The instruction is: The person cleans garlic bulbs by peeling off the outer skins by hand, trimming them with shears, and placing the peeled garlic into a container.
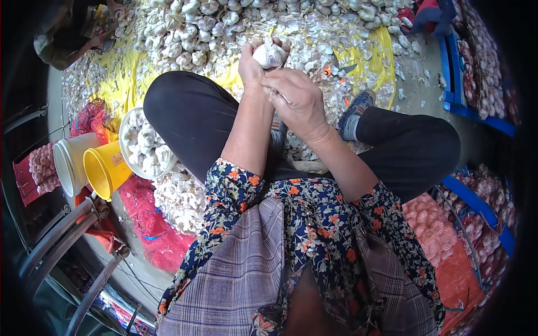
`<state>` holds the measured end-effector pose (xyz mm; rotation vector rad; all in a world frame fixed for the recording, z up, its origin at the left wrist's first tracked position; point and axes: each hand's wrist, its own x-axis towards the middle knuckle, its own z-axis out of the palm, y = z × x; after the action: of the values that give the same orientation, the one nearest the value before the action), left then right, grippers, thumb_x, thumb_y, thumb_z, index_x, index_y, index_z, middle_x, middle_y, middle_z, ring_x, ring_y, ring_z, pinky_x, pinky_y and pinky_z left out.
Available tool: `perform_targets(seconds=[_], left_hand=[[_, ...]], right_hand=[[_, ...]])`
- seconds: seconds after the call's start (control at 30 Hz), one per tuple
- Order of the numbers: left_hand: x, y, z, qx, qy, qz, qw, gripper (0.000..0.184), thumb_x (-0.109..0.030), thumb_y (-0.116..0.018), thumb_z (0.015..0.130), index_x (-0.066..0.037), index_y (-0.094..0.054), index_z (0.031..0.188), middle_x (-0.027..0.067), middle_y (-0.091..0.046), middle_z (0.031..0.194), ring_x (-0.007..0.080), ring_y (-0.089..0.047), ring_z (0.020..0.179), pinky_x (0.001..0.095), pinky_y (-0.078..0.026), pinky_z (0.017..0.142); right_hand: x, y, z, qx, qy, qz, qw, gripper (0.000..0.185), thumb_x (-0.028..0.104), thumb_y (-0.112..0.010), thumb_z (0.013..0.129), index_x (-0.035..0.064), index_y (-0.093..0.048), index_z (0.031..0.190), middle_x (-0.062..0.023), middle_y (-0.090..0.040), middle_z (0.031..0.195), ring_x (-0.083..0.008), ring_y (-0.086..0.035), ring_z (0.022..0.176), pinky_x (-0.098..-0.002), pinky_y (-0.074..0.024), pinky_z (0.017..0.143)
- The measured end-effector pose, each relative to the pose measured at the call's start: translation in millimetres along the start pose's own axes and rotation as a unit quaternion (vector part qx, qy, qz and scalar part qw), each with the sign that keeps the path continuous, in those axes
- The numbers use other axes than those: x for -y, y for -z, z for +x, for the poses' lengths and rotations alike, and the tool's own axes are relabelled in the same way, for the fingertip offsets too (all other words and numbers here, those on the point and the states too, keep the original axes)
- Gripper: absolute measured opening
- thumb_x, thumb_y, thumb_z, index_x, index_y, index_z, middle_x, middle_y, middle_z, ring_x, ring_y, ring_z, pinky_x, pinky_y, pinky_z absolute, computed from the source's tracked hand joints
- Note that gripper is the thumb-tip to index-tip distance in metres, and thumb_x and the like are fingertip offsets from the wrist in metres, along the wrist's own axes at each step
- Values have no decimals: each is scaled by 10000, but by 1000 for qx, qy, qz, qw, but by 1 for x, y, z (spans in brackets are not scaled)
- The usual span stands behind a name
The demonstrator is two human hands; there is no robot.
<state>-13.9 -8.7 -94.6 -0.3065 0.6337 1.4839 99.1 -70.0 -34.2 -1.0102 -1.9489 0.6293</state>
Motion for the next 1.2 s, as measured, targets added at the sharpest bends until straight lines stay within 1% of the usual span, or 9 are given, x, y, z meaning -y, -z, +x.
perform_targets(seconds=[0.07, 0.13, 0.27, 0.47, 0.7, 0.83, 0.9, 1.13, 1.2], left_hand=[[6, -12, -13, 22, 5, -85, 996, 320, -325, -350, 960, -42, -447, 847, 176, -548, 778, 306, -595, 714, 481, -525, 705], [6, -19, -21, 31, 30, -95, 995, 399, -376, -297, 986, -47, -459, 828, 185, -560, 822, 331, -605, 792, 533, -500, 762], [20, -16, -22, 98, -7, 55, 994, 482, -405, -246, 998, -51, -499, 792, 195, -617, 828, 336, -594, 963, 489, -475, 865], [20, -17, -32, -7, -139, 130, 982, 415, -390, -362, 990, -67, -478, 756, 149, -610, 734, 212, -585, 645, 351, -528, 599], [38, -14, -44, 86, -122, 258, 954, 393, -391, -382, 974, -44, -513, 847, 60, -531, 786, 143, -533, 705, 271, -466, 630], [35, -10, -42, 67, -109, 320, 939, 355, -329, -407, 973, -34, -537, 825, 37, -526, 735, 116, -484, 645, 279, -428, 573], [31, -3, -35, 128, -240, 554, 787, 364, -276, -403, 979, 14, -598, 879, 55, -590, 751, 117, -539, 644, 286, -464, 615], [40, -12, -54, 123, -323, 566, 748, 384, -261, -388, 986, 43, -616, 924, 85, -617, 743, 138, -545, 650, 278, -444, 613], [44, -11, -54, 136, -436, 573, 681, 363, -245, -412, 977, 7, -568, 767, 127, -539, 625, 207, -510, 523, 355, -398, 507]], right_hand=[[-11, 16, -2, 25, 50, 26, 998, 193, 110, -657, 775, 59, -658, 961, -115, -631, 951, -282, -621, 866, -364, -502, 780], [-23, 27, -3, -87, -284, 11, 955, 266, 194, -632, 829, 37, -621, 1044, -171, -590, 1012, -299, -605, 892, -372, -489, 799], [-43, 15, 2, 63, -236, 42, 969, 486, 374, -525, 910, -18, -500, 1197, -222, -552, 1045, -361, -559, 960, -401, -457, 844], [-32, -2, -8, -12, -295, 242, 924, 481, 309, -612, 867, 1, -486, 1215, -208, -595, 1090, -288, -582, 1051, -361, -449, 904], [-30, 11, 2, -75, -199, 30, 977, 569, 360, -783, 699, 4, -566, 1087, -147, -625, 975, -277, -624, 890, -354, -499, 793], [-34, 15, -3, -57, -173, 16, 983, 583, 481, -653, 809, -29, -523, 1059, -178, -609, 864, -298, -616, 801, -389, -484, 713], [-33, 12, -9, -61, -222, 71, 970, 571, 483, -602, 841, -30, -506, 1072, -190, -605, 865, -298, -615, 801, -391, -482, 715], [-34, 8, -6, -119, -276, 161, 940, 458, 418, -406, 937, -17, -521, 1028, -160, -608, 907, -222, -591, 860, -355, -463, 782], [-35, 2, -2, -205, -425, 537, 699, 404, 384, -395, 945, 22, -560, 1014, -97, -616, 929, -180, -590, 853, -332, -467, 785]])
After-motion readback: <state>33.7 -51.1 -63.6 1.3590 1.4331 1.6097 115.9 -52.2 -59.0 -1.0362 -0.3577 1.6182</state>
